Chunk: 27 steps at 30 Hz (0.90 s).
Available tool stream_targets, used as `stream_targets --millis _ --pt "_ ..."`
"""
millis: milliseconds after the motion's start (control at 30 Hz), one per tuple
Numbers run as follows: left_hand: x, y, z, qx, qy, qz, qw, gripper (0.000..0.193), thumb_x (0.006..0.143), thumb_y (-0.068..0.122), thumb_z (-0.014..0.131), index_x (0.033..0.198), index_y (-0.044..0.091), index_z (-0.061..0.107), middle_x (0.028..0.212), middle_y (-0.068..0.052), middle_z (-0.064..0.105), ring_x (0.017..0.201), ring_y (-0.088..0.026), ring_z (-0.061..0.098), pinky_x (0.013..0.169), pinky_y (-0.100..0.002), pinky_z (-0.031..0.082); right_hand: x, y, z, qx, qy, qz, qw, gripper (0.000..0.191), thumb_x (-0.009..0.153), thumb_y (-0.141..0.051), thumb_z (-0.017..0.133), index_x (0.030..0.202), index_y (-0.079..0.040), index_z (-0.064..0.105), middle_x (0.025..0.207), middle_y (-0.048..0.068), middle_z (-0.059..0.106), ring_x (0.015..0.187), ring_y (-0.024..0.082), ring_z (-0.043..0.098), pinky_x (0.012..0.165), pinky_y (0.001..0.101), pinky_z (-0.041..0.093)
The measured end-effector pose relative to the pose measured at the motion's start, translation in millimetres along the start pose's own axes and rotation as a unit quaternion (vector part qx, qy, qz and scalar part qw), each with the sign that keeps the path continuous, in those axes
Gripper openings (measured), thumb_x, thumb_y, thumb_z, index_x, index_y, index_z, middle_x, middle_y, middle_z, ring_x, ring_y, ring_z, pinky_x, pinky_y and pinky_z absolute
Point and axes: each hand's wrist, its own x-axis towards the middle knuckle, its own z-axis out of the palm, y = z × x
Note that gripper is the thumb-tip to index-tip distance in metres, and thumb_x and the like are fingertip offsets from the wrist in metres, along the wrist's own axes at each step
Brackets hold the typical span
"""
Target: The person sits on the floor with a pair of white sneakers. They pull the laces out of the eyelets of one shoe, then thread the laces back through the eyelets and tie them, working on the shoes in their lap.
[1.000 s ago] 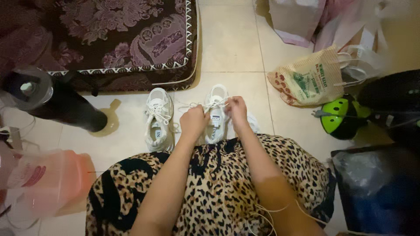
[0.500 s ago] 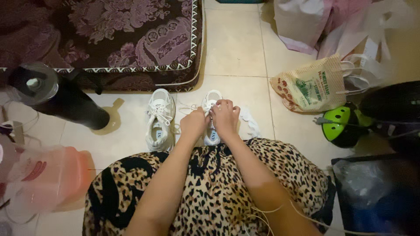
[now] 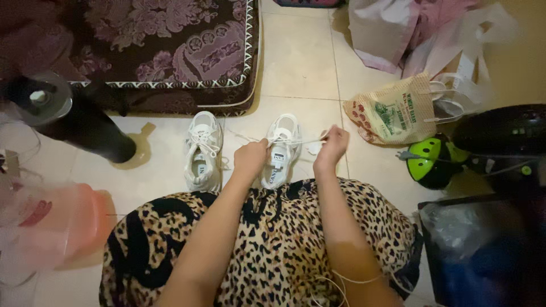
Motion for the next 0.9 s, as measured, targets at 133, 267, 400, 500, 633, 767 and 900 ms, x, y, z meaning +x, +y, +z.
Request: stream_targets --millis 133,267,400,500,633,767,900 --pt "2.1 -11.2 3.7 0.004 0.007 0.001 1.0 0.023 0.092 0.025 0.056 0.098 0.009 0.071 0.087 -0.019 0.074 0.082 -0.039 0.073 0.071 -0.053 0.057 -12.1 -15.2 8.7 -0.318 -0.176 0.047 0.931 0.028 0.096 -0.028 0.066 0.112 -0.006 0.063 0.087 0.009 0.066 0.086 0.022 0.057 0.08 0.0421 0.043" --pt "3.8 -18.8 6.5 0.016 0.022 0.003 1.0 0.022 0.09 0.022 0.057 0.097 0.007 0.073 0.089 -0.02 0.074 0.083 -0.04 0.073 0.073 -0.052 0.057 -50.8 -27.2 26.1 -0.535 -0.216 -0.198 0.792 0.038 0.079 -0.033 0.074 0.113 -0.017 0.069 0.106 0.01 0.066 0.111 0.03 0.052 0.093 0.0556 0.034" --pt "5.8 -18.8 5.3 0.029 0.012 0.018 0.999 0.022 0.093 0.022 0.057 0.098 0.007 0.072 0.089 -0.021 0.074 0.084 -0.04 0.073 0.073 -0.052 0.057 -76.9 -26.8 40.1 -0.566 -0.293 -0.345 0.689 0.031 0.072 -0.034 0.079 0.099 -0.018 0.077 0.121 0.009 0.062 0.121 0.029 0.048 0.095 0.0594 0.031" --pt "6.2 -18.1 3.1 0.035 0.006 0.027 0.999 0.023 0.093 0.025 0.058 0.1 0.008 0.072 0.089 -0.02 0.074 0.083 -0.04 0.074 0.072 -0.052 0.058 -83.2 -18.7 46.5 -0.56 -0.284 -0.355 0.692 0.022 0.082 -0.03 0.076 0.099 -0.017 0.078 0.119 0.005 0.065 0.12 0.025 0.052 0.096 0.0566 0.034" --pt "6.8 -17.6 2.6 0.016 0.002 -0.017 1.0 0.027 0.095 0.032 0.058 0.101 0.01 0.072 0.088 -0.02 0.074 0.083 -0.04 0.073 0.071 -0.053 0.057 -76.8 -10.7 47.2 -0.488 -0.259 -0.353 0.755 0.013 0.088 -0.028 0.073 0.09 -0.016 0.077 0.11 0.002 0.068 0.116 0.024 0.053 0.1 0.0535 0.035" --pt "7.0 -19.6 4.0 0.015 0.006 -0.045 0.999 0.032 0.097 0.04 0.059 0.1 0.011 0.074 0.09 -0.02 0.073 0.085 -0.039 0.073 0.073 -0.053 0.057 -56.5 -23.8 40.8 -0.34 -0.115 -0.274 0.892 0.02 0.095 -0.03 0.067 0.096 -0.011 0.072 0.102 0.005 0.069 0.1 0.021 0.061 0.094 0.0431 0.045" --pt "6.5 -22.4 4.0 0.01 -0.007 -0.033 0.999 0.029 0.094 0.035 0.061 0.102 0.01 0.072 0.09 -0.018 0.074 0.085 -0.039 0.073 0.072 -0.053 0.057 -33.4 -58.7 22.6 -0.062 0.016 -0.133 0.989 0.028 0.107 -0.035 0.05 0.099 -0.01 0.059 0.092 0.003 0.069 0.091 0.017 0.065 0.088 0.0349 0.052"
